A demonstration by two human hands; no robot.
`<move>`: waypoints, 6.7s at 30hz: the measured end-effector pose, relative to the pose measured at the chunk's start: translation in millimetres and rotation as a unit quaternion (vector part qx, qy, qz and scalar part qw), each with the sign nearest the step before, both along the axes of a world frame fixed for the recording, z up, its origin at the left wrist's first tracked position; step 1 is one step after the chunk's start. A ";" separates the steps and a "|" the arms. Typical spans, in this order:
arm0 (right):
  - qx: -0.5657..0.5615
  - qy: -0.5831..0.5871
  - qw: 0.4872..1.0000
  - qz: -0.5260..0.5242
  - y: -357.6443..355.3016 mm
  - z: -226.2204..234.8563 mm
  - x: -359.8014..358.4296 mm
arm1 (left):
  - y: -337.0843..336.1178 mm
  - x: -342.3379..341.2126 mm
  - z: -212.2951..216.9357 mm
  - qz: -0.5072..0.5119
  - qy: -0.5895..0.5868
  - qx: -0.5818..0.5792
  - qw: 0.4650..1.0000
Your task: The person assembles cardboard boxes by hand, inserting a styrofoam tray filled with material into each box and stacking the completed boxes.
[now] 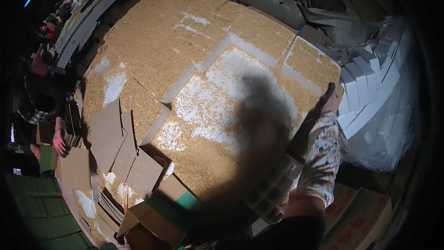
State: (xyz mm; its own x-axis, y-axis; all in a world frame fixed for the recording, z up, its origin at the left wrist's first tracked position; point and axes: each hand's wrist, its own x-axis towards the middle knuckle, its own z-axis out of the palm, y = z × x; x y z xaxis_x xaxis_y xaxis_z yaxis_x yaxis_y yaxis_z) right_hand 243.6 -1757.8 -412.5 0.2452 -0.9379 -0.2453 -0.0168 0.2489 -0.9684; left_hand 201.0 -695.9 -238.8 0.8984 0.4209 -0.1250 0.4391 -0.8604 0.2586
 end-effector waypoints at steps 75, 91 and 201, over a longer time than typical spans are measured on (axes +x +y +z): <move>-0.123 0.144 0.401 0.896 690.7 187.3 89.6 | -90.4 -44.1 -32.7 0.163 -0.102 -0.400 0.896; 0.317 -0.018 0.475 0.821 860.9 269.7 -15.3 | 129.7 -236.2 149.8 0.214 -0.466 -0.044 0.857; -0.344 0.295 0.676 0.580 707.8 88.6 -74.1 | 97.2 -93.6 -102.0 0.115 -0.051 -0.155 0.980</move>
State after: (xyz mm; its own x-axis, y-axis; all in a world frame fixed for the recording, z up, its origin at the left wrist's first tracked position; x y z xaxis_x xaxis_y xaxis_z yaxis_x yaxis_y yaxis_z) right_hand 169.6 -1050.1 -323.9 0.9646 -0.1390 -0.2241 -0.2475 -0.7703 -0.5877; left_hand 107.4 -598.7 -340.8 0.7987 0.5701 -0.1927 0.5704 -0.6152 0.5442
